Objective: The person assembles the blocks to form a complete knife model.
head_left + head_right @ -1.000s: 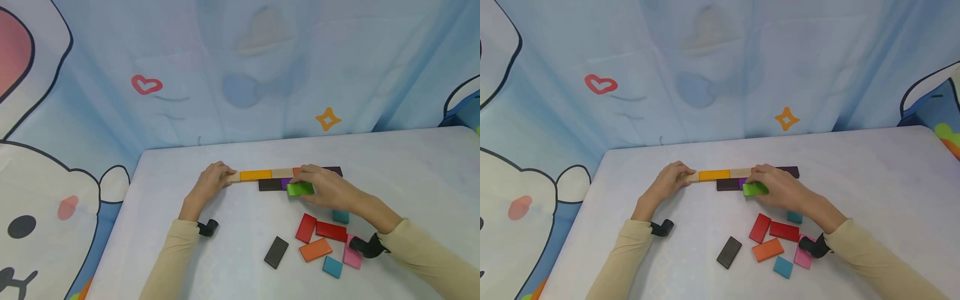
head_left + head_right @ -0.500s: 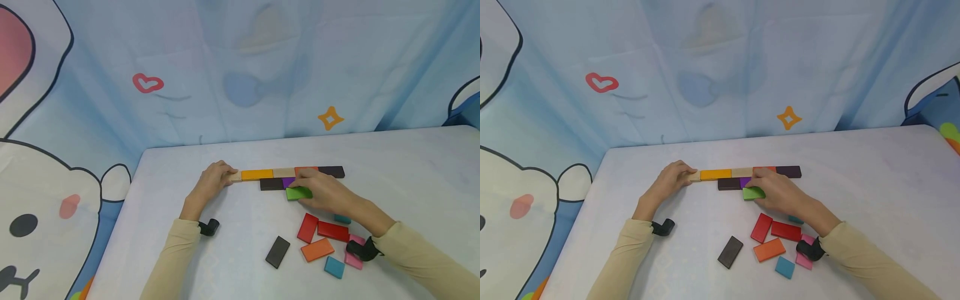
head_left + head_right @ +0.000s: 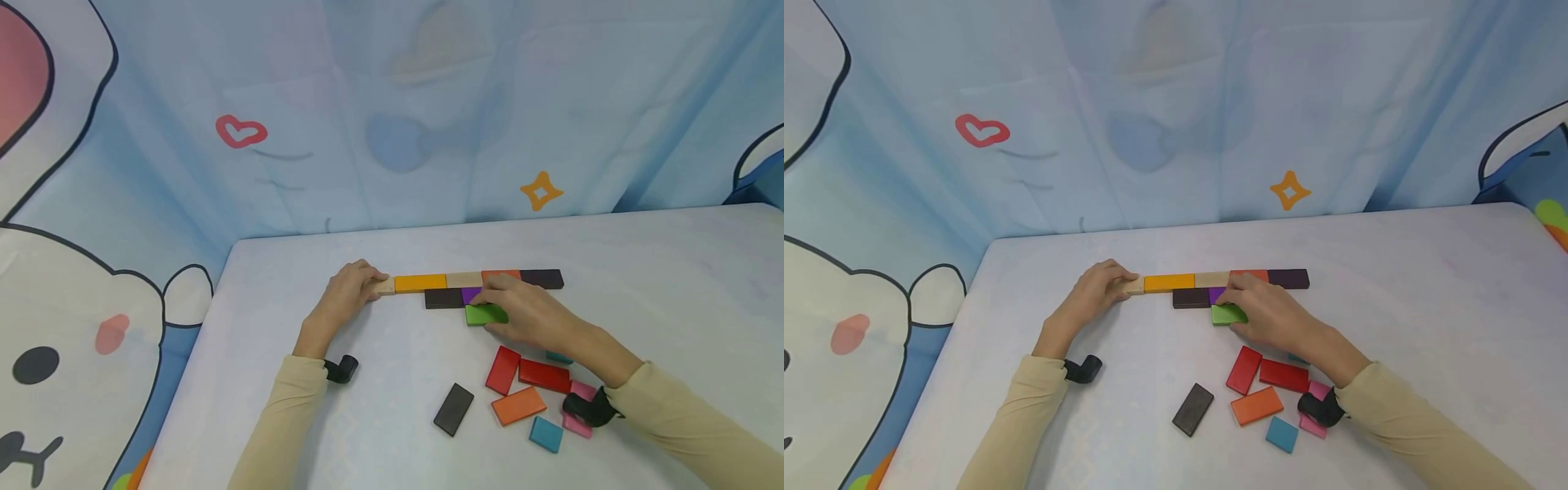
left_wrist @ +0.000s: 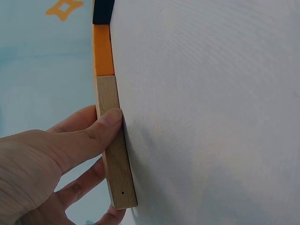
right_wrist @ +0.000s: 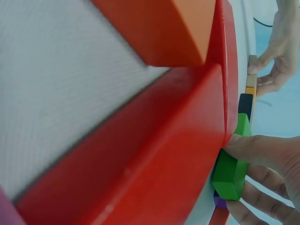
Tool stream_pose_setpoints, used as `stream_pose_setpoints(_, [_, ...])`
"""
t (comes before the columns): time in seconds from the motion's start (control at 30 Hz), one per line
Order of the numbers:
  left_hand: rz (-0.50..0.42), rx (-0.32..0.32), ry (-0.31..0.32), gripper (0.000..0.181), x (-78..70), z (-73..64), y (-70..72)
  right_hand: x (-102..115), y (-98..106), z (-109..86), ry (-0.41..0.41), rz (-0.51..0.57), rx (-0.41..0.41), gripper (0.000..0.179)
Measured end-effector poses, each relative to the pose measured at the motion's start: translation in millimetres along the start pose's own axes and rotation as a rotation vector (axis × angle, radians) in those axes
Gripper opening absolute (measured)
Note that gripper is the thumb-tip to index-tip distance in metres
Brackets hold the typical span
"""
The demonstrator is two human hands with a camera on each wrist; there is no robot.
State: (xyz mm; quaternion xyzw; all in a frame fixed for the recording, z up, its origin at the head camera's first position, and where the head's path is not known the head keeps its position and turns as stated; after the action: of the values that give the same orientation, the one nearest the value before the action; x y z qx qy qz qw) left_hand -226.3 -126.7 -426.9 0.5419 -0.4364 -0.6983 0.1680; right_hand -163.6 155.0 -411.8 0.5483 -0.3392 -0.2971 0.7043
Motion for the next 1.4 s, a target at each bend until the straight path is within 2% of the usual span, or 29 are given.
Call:
stream_pose_setpoints(0.57, [0.003,0.007,0.006,0.034,1.9,-1.1,1.7,5.0,0.8,2.7,0.004,0.003,0.008,0.038])
stream_pose_setpoints(0.7, [0.005,0.01,0.006,0.034,0.8,-1.3,2.1,10.9,3.9,2.1,0.019,0.048,0.02,0.037])
stream_pose_setpoints(0.83, [0.011,0.01,0.002,0.034,-0.2,-0.6,2.0,29.7,8.3,0.9,0.123,0.13,0.083,0.035])
stream_pose_setpoints(1.0, [0.015,0.014,0.007,0.034,0.2,0.1,1.4,69.6,8.3,-6.9,0.289,0.24,0.288,0.033])
stream_pose_setpoints(1.1, [0.016,0.014,0.01,0.034,0.1,0.8,1.7,90.3,4.7,-12.8,0.361,0.251,0.373,0.034])
stream_pose_setpoints(1.23, [0.02,0.012,0.011,0.034,-0.3,1.5,1.9,108.5,-2.9,-17.4,0.438,0.201,0.393,0.033])
stream_pose_setpoints(1.4, [0.026,0.01,0.007,0.035,-0.3,1.6,1.9,114.9,-9.5,-19.2,0.451,0.12,0.395,0.031])
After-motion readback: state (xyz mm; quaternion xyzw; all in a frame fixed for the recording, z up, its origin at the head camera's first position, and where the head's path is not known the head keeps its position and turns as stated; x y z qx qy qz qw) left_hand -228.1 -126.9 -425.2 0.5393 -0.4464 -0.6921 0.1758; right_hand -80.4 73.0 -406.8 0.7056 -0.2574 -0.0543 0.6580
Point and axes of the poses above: each hand's wrist, its own z-axis towards the middle knuckle, its own y-axis out of the back of the hand, x = y × z, the point moved 4 cm from there along z, towards the middle knuckle, and after that the axes turned 9 degrees about -z, right-handed, at the moved point
